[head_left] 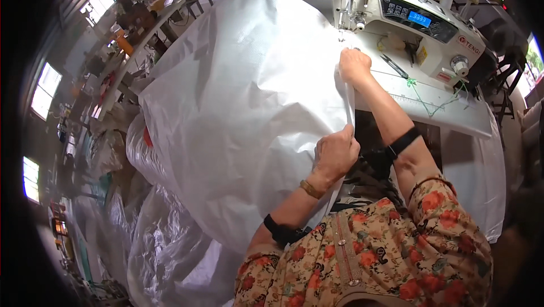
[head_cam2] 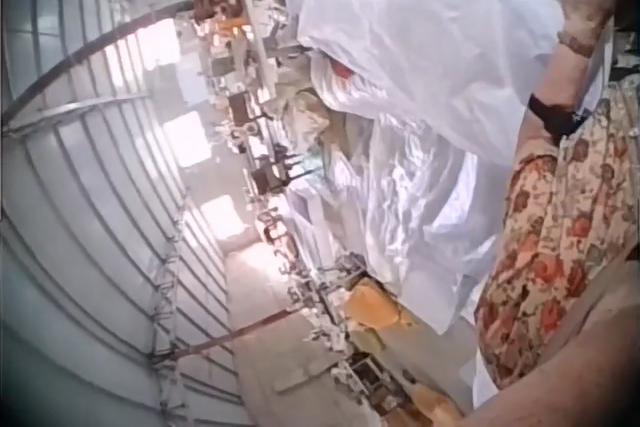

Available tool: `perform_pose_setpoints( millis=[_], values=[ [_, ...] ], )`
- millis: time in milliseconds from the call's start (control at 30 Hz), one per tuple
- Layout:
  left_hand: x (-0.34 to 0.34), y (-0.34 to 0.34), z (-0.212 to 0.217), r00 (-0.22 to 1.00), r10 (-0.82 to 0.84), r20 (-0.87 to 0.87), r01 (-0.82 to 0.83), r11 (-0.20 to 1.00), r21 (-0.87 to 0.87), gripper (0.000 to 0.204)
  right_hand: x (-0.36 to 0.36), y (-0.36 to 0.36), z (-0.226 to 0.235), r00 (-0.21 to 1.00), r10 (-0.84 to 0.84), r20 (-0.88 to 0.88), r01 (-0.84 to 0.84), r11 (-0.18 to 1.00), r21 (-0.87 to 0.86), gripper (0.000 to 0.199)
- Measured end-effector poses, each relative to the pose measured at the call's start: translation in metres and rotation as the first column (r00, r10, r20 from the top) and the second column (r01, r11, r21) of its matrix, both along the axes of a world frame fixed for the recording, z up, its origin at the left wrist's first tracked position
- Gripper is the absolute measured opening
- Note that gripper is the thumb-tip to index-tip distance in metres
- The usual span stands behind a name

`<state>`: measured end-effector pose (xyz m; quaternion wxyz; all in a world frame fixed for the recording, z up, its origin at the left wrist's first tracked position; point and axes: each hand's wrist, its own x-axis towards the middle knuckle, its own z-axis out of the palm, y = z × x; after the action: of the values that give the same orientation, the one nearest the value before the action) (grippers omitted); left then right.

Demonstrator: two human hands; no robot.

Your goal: The recorder uses an industrial sewing machine to sew large white plastic sheets or bags.

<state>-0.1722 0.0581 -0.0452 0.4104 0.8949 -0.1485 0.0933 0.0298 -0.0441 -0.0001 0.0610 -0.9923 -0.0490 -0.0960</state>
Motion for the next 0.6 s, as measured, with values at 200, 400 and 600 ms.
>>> perform_pose_setpoints(
  millis=[200, 400, 600],
  values=[
    [-0.008, -0.001, -0.005, 1.000, -0.022, 0.013, 0.022, 0.998, -0.064, 0.012, -0.051, -0.003, -0.008, 0.995, 0.041, 0.090, -0.036, 0.998, -0.056, 0.013],
    [-0.010, 0.000, -0.005, 0.999, -0.025, 0.042, 0.029, 0.994, -0.108, 0.013, -0.064, 0.004, -0.004, 0.990, 0.090, 0.113, -0.082, 0.994, -0.072, 0.012],
    [-0.011, 0.004, -0.007, 0.999, -0.033, 0.022, 0.035, 0.994, -0.102, 0.015, -0.068, 0.007, 0.005, 0.987, 0.161, 0.011, -0.158, 0.980, -0.122, 0.013]
  ],
)
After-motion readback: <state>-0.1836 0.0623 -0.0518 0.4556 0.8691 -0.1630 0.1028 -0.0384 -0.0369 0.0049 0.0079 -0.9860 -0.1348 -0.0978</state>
